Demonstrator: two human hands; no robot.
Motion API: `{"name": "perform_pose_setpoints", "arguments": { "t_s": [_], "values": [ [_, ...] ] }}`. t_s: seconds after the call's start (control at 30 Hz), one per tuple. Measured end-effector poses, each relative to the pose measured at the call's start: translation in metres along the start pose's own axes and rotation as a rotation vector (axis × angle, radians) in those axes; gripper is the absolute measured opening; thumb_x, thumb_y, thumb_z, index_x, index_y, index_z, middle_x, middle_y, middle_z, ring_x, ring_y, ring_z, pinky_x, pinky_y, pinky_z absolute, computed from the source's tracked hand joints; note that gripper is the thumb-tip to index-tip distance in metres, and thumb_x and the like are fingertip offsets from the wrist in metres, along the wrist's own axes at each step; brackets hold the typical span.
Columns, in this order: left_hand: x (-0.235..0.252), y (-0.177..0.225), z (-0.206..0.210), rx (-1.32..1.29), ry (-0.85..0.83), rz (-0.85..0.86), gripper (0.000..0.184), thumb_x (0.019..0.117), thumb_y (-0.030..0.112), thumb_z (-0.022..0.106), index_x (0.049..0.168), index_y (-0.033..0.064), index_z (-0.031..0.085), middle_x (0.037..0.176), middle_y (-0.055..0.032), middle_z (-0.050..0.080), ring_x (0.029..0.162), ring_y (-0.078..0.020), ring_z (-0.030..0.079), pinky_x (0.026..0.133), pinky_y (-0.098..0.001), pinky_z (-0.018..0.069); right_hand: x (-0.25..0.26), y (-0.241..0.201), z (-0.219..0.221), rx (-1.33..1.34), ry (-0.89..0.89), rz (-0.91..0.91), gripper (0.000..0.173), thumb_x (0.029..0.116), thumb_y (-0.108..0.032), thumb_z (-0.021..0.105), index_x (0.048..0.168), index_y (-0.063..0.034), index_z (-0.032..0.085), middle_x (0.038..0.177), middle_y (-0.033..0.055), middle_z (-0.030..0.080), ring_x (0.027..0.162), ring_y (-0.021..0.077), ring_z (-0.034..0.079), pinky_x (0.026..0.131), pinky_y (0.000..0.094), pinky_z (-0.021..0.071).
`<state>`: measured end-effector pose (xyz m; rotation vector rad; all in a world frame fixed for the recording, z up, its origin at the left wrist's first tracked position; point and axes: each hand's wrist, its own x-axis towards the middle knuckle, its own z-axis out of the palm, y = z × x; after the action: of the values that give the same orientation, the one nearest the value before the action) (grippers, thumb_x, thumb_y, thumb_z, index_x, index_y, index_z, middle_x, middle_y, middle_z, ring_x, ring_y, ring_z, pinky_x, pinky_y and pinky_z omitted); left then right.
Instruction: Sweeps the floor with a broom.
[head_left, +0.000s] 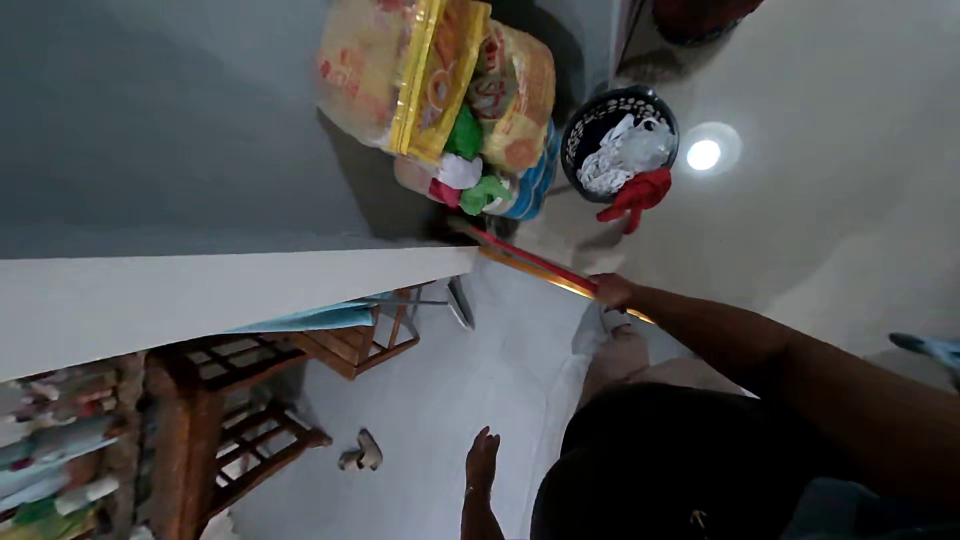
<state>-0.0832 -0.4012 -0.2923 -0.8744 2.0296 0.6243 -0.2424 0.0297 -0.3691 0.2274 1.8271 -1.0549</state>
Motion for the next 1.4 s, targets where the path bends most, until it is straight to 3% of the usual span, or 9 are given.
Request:
{"name": "perform_pose_setpoints", "arguments": {
  "t_s": [0.1, 0.2, 0.3, 0.57, 0.67, 0.83, 1.03, 1.17, 1.4],
  "values": [
    [-0.001, -0.01, 0.006, 0.039, -0.024, 0.004, 0.05, 0.1056, 0.017, 0.058, 0.149, -0.0042, 0.046, 0.144, -0.0288, 0.055, 0.135, -0.0395, 0.054, 0.115, -0.0508, 0.0413, 0.025, -0.03, 0.022, 0.082, 0.046, 0.081, 0.036, 0.107, -0.016, 0.047, 0.14, -0.0033, 0.054, 0.117, 0.0243, 0.062, 0.091, 0.0348, 0.065, 0.078, 0.0516, 0.0536],
    [0.0, -0.024, 0.013, 0.079, -0.09, -0.027, 0.052, 0.1046, 0.018, 0.06, 0.149, -0.0044, 0.046, 0.144, -0.0292, 0.055, 0.136, -0.0393, 0.054, 0.116, -0.0493, 0.041, 0.053, -0.019, 0.033, -0.124, 0.065, 0.164, 0.051, 0.1008, -0.013, 0.055, 0.149, -0.0011, 0.044, 0.138, 0.0271, 0.058, 0.127, 0.0427, 0.059, 0.101, 0.0602, 0.0486],
    [-0.001, -0.035, 0.013, 0.069, -0.098, -0.055, 0.053, 0.1039, 0.018, 0.062, 0.149, -0.0045, 0.046, 0.143, -0.0291, 0.056, 0.135, -0.0389, 0.055, 0.115, -0.0489, 0.0415, 0.055, 0.031, 0.029, -0.161, 0.055, 0.22, 0.049, 0.1015, -0.018, 0.058, 0.146, 0.0019, 0.049, 0.14, 0.0279, 0.057, 0.131, 0.0444, 0.056, 0.104, 0.0621, 0.046],
    [0.012, -0.036, 0.012, 0.058, -0.103, -0.052, 0.052, 0.105, 0.02, 0.06, 0.149, -0.0043, 0.046, 0.141, -0.028, 0.058, 0.133, -0.0393, 0.056, 0.114, -0.0513, 0.0417, -0.106, 0.226, 0.021, 0.194, 0.18, 0.544, 0.032, 0.1107, -0.021, 0.048, 0.132, 0.0, 0.06, 0.105, 0.0249, 0.064, 0.081, 0.0348, 0.063, 0.074, 0.0536, 0.0527],
    [0.021, -0.012, 0.012, 0.093, -0.135, -0.055, 0.051, 0.1064, 0.023, 0.058, 0.15, -0.0018, 0.047, 0.141, -0.0257, 0.059, 0.131, -0.0395, 0.057, 0.108, -0.0541, 0.0449, -0.163, 0.271, 0.019, 0.22, 0.289, 0.716, 0.03, 0.1095, -0.022, 0.051, 0.119, 0.0032, 0.065, 0.102, 0.0248, 0.065, 0.082, 0.0352, 0.064, 0.076, 0.0537, 0.0523],
    [0.05, 0.048, 0.007, 0.114, -0.146, 0.122, 0.052, 0.1068, 0.025, 0.057, 0.15, -0.001, 0.046, 0.142, -0.026, 0.058, 0.133, -0.0425, 0.054, 0.107, -0.0591, 0.0447, -0.207, 0.231, 0.017, 0.142, 0.289, 0.723, 0.029, 0.1042, -0.015, 0.056, 0.119, 0.0094, 0.062, 0.112, 0.0306, 0.066, 0.097, 0.0429, 0.068, 0.085, 0.0597, 0.0534],
    [0.05, 0.126, -0.005, 0.135, -0.086, 0.379, 0.049, 0.1068, 0.019, 0.056, 0.149, -0.0041, 0.046, 0.139, -0.0281, 0.059, 0.13, -0.0424, 0.056, 0.106, -0.0572, 0.0451, -0.257, 0.163, 0.027, 0.432, 0.222, 0.533, 0.039, 0.1075, -0.019, 0.056, 0.144, -0.0056, 0.052, 0.094, 0.0185, 0.064, 0.062, 0.023, 0.058, 0.059, 0.0394, 0.0518],
    [0.043, 0.141, -0.004, 0.166, -0.106, 0.393, 0.048, 0.1073, 0.019, 0.055, 0.149, -0.0041, 0.046, 0.141, -0.0284, 0.057, 0.131, -0.0427, 0.055, 0.106, -0.0581, 0.0442, -0.264, 0.187, 0.027, 0.659, 0.258, 0.553, 0.034, 0.1064, -0.02, 0.059, 0.139, -0.0102, 0.059, 0.085, 0.0105, 0.065, 0.054, 0.0134, 0.051, 0.051, 0.0302, 0.0453],
    [0.041, 0.11, -0.006, 0.169, -0.127, 0.236, 0.048, 0.1086, 0.02, 0.052, 0.149, -0.0035, 0.046, 0.143, -0.0298, 0.055, 0.131, -0.0461, 0.054, 0.105, -0.0617, 0.0448, -0.225, 0.251, -0.019, 0.299, 0.396, 0.659, 0.029, 0.1034, -0.019, 0.06, 0.111, 0.0082, 0.065, 0.105, 0.0267, 0.066, 0.089, 0.0369, 0.067, 0.081, 0.0552, 0.0533]
  ]
}}
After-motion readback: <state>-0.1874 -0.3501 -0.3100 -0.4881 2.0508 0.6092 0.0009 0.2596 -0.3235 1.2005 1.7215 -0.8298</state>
